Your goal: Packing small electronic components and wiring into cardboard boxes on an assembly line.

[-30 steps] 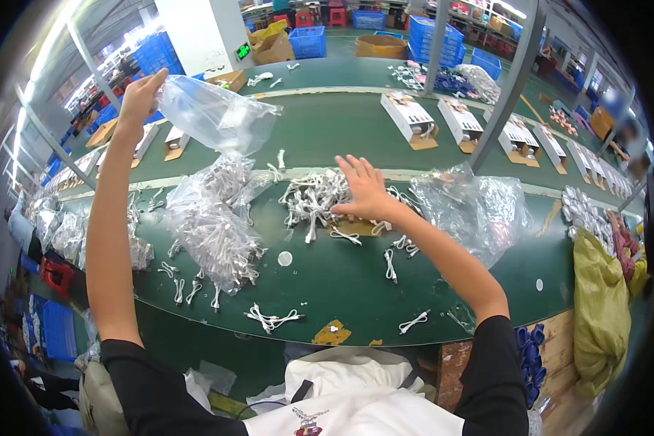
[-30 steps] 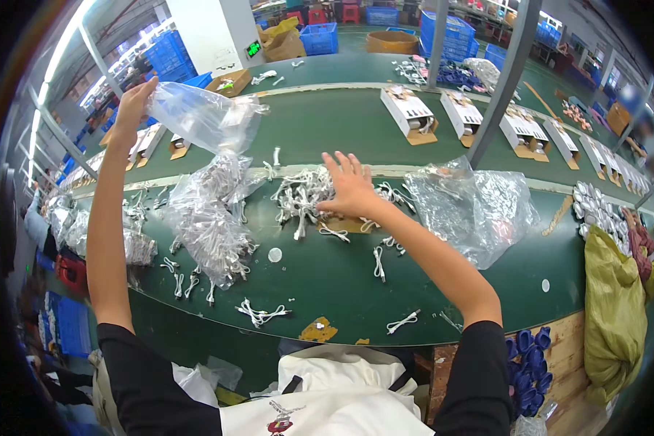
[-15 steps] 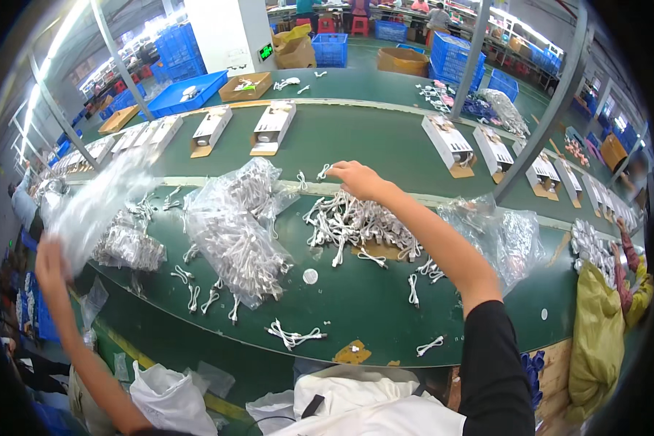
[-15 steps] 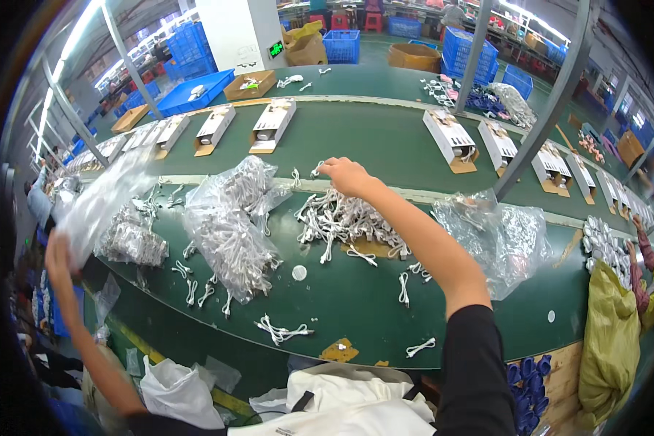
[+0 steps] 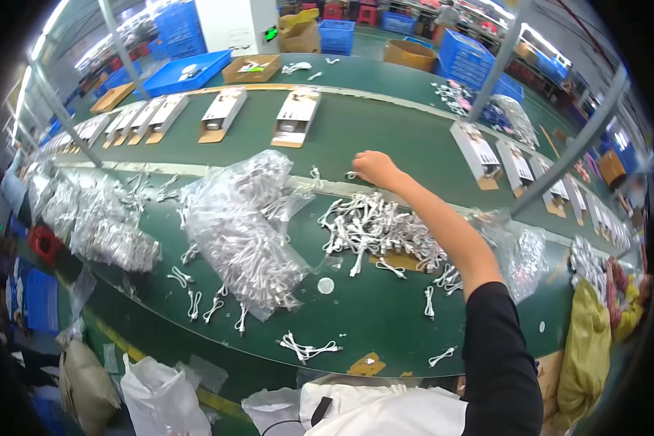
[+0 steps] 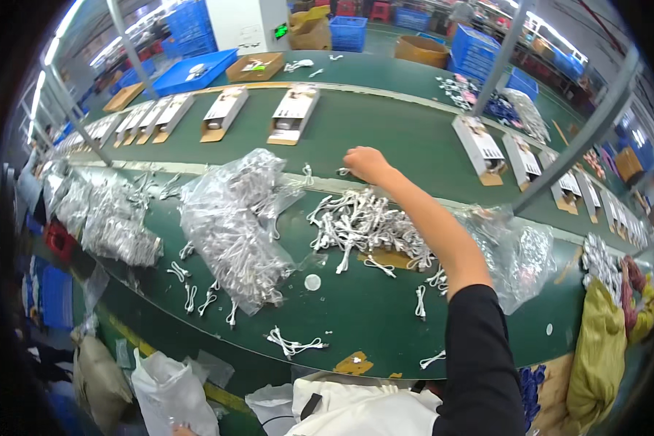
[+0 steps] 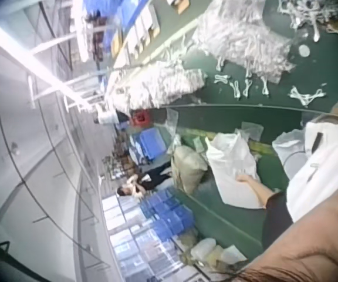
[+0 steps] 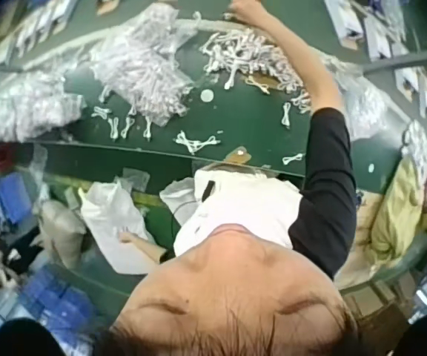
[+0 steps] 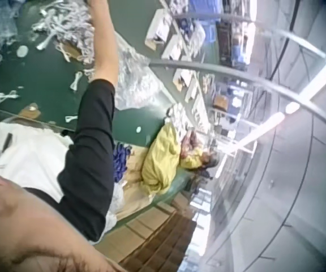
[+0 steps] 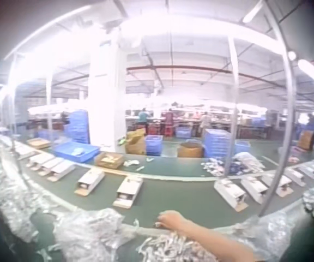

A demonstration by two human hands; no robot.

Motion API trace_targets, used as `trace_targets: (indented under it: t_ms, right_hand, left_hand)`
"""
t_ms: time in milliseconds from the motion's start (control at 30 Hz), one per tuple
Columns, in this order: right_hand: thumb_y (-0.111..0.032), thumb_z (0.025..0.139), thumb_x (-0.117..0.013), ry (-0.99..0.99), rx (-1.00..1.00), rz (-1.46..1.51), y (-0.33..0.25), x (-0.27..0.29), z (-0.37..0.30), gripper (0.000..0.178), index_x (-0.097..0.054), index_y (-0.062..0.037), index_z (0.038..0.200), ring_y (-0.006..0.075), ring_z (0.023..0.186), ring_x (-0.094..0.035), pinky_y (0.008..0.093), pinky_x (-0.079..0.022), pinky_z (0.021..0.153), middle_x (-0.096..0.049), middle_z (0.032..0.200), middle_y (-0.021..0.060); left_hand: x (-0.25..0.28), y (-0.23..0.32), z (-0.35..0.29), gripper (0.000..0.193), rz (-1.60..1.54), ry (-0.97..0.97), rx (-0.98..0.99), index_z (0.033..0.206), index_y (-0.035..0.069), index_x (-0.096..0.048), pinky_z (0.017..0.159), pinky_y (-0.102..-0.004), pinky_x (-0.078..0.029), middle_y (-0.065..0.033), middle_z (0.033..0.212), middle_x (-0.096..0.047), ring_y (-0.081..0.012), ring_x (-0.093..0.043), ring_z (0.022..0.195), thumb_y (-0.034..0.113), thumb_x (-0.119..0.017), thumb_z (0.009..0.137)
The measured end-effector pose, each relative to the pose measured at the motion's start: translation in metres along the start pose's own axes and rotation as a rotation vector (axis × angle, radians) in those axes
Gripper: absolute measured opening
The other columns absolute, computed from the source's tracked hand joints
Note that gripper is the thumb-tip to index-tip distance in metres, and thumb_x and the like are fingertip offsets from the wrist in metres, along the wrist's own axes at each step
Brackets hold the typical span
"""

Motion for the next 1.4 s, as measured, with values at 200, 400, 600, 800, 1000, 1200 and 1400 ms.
trace_targets:
  t_ms: [200, 400, 600, 800, 1000, 1200, 1400]
  right_hand:
    - [-0.013, 0.075, -0.067, 0.046, -0.064, 0.138, -0.003, 0.006, -0.013, 0.009, -0.060, -0.0080, 0.078, 0.0282, 0.085, -0.058, 0.0402, -0.048, 0.073, -0.058, 0.082, 0.0076]
    - [-0.013, 0.075, -0.067, 0.089, -0.046, 0.151, -0.010, 0.039, -0.044, 0.012, -0.058, -0.0066, 0.078, 0.0280, 0.085, -0.057, 0.0396, -0.048, 0.074, -0.057, 0.082, 0.0083]
    - [-0.012, 0.075, -0.068, 0.115, -0.039, 0.120, -0.014, 0.062, -0.079, 0.012, -0.057, -0.0063, 0.078, 0.0278, 0.086, -0.056, 0.0392, -0.048, 0.076, -0.057, 0.082, 0.0085]
    - [-0.007, 0.074, -0.066, 0.190, 0.058, 0.109, -0.035, 0.057, -0.059, 0.010, -0.056, -0.0054, 0.075, 0.0287, 0.086, -0.057, 0.0389, -0.048, 0.076, -0.056, 0.080, 0.0095]
    - [-0.004, 0.070, -0.060, 0.126, 0.185, -0.174, -0.058, 0.016, -0.001, 0.007, -0.060, -0.0059, 0.076, 0.0271, 0.085, -0.059, 0.0358, -0.050, 0.074, -0.059, 0.082, 0.0096]
    - [-0.004, 0.073, -0.060, 0.140, 0.323, -0.043, -0.086, 0.006, 0.040, 0.022, -0.049, -0.0031, 0.091, 0.0269, 0.089, -0.060, 0.0363, -0.050, 0.073, -0.059, 0.084, 0.0094]
    - [-0.003, 0.073, -0.059, -0.109, 0.271, 0.069, -0.084, -0.008, 0.055, 0.025, -0.049, -0.0048, 0.096, 0.0262, 0.091, -0.058, 0.0369, -0.048, 0.073, -0.056, 0.089, 0.0074]
  left_hand:
    - [-0.048, -0.041, -0.075, 0.033, 0.272, -0.094, 0.171, 0.121, 0.001, -0.057, 0.091, -0.0358, -0.043, -0.0140, 0.119, -0.058, -0.0273, -0.056, 0.105, 0.021, -0.047, 0.096]
    - [-0.075, 0.023, -0.119, 0.032, 0.351, -0.099, 0.194, 0.119, 0.000, -0.057, 0.092, -0.0366, -0.044, -0.0167, 0.117, -0.058, -0.0299, -0.056, 0.104, 0.014, -0.048, 0.093]
    - [-0.070, 0.247, -0.063, 0.018, -0.378, 0.151, -0.305, 0.106, -0.002, -0.059, 0.087, -0.0324, -0.048, -0.0118, 0.107, -0.058, -0.0236, -0.058, 0.098, 0.001, -0.049, 0.092]
    - [-0.125, 0.328, -0.021, 0.013, -0.591, 0.106, -0.419, 0.100, 0.000, -0.059, 0.073, -0.0252, -0.046, -0.0071, 0.101, -0.059, -0.0160, -0.057, 0.091, -0.001, -0.051, 0.090]
    - [-0.186, 0.349, 0.027, 0.012, -0.580, 0.063, -0.412, 0.090, 0.000, -0.060, 0.071, -0.0283, -0.047, -0.0084, 0.087, -0.059, -0.0183, -0.058, 0.080, -0.004, -0.049, 0.086]
    - [-0.240, 0.386, 0.039, 0.012, -0.410, -0.099, -0.508, 0.087, -0.001, -0.059, 0.075, -0.0338, -0.046, -0.0116, 0.087, -0.058, -0.0266, -0.058, 0.083, -0.006, -0.050, 0.081]
    - [-0.254, 0.404, 0.027, 0.011, -0.357, -0.213, -0.704, 0.082, -0.003, -0.056, 0.079, -0.0360, -0.046, -0.0131, 0.090, -0.059, -0.0309, -0.058, 0.088, -0.010, -0.048, 0.078]
Point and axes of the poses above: each hand's wrist, its own z-axis towards the middle knuckle, its own x-axis out of the back of the hand, y = z × x, the point moved 8 cm from there along z, towards the middle knuckle
